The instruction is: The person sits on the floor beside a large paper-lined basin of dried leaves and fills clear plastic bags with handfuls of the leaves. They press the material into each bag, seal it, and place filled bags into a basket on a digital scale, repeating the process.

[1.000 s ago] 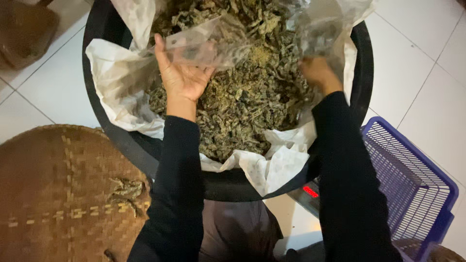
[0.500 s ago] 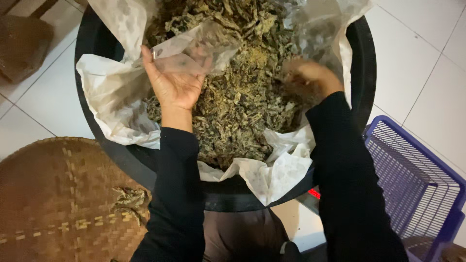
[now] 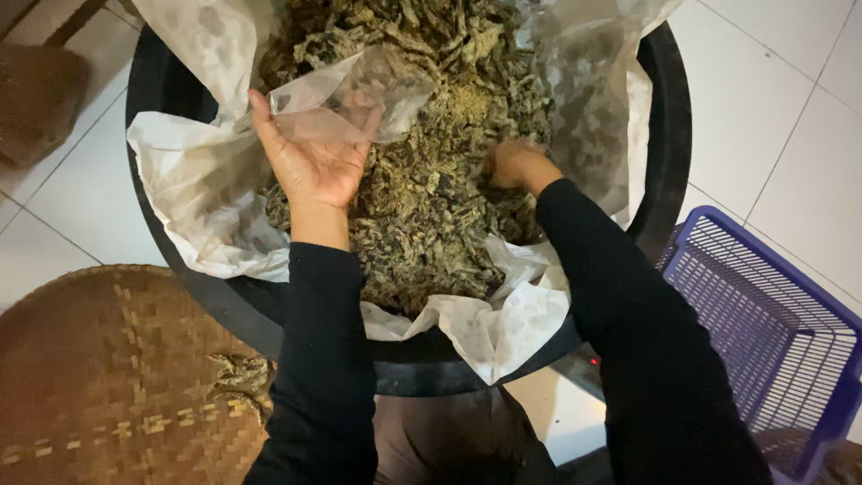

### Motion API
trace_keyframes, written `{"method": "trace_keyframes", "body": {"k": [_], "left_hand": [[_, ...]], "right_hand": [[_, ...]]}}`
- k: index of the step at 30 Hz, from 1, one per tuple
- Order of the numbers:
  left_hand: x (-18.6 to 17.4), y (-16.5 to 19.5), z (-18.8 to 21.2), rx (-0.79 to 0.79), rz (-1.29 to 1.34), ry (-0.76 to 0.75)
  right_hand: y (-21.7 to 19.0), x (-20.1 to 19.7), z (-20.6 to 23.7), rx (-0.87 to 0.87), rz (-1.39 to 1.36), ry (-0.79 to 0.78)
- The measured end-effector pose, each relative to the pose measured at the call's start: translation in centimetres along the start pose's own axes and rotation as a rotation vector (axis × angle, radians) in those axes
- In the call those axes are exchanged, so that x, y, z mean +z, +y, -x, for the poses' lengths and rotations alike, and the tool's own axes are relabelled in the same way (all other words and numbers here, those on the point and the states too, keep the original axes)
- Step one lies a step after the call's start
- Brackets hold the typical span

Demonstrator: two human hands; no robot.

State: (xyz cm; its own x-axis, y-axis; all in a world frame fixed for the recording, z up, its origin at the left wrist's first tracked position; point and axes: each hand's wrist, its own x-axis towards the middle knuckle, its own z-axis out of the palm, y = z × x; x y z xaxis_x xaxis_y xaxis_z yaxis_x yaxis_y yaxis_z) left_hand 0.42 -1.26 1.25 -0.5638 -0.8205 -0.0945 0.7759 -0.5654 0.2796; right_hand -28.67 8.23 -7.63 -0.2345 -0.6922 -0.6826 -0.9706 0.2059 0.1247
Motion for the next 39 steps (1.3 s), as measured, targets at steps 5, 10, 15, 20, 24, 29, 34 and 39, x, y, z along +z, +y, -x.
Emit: {"method": "trace_keyframes", "body": {"k": [5, 10, 15, 20, 24, 29, 34, 39], "left_hand": [[-0.1, 0.3, 0.2, -0.002, 0.022, -0.046], [-0.3, 0.2, 0.0, 0.031, 0.051, -0.068], [-0.4, 0.3, -0.2, 0.023, -0.015, -0.053], [-0.2, 0.6, -0.1, 0.053, -0.071, 0.067], [-0.2, 0.2, -0.1, 0.019, 0.004, 0.017], [0.1, 0.1, 0.0, 0.054, -0.012, 0.000], [0.8, 0.0, 0.2, 0.032, 0.001, 0.061], [0.8, -0.1, 0.2, 0.043, -0.029, 0.008]], "right_hand": [[-2.2, -3.2, 6.0, -0.708, -0.889, 0.023], [5.9, -2.5, 4.0, -0.463, -1.345, 0.557], [7.3, 0.9, -0.8, 0.162, -0.763, 0.443], [0.4, 3.6, -2.1, 0.185, -0.867, 0.208], [-1.4, 2.8, -2.9, 0.030, -0.875, 0.185], [-1.8, 0.3, -2.1, -0.148, -0.700, 0.127], [3.8, 0.2, -1.3, -0.060, -1.319, 0.189], [4.1, 3.5, -2.6, 0.098, -0.792, 0.257]]}}
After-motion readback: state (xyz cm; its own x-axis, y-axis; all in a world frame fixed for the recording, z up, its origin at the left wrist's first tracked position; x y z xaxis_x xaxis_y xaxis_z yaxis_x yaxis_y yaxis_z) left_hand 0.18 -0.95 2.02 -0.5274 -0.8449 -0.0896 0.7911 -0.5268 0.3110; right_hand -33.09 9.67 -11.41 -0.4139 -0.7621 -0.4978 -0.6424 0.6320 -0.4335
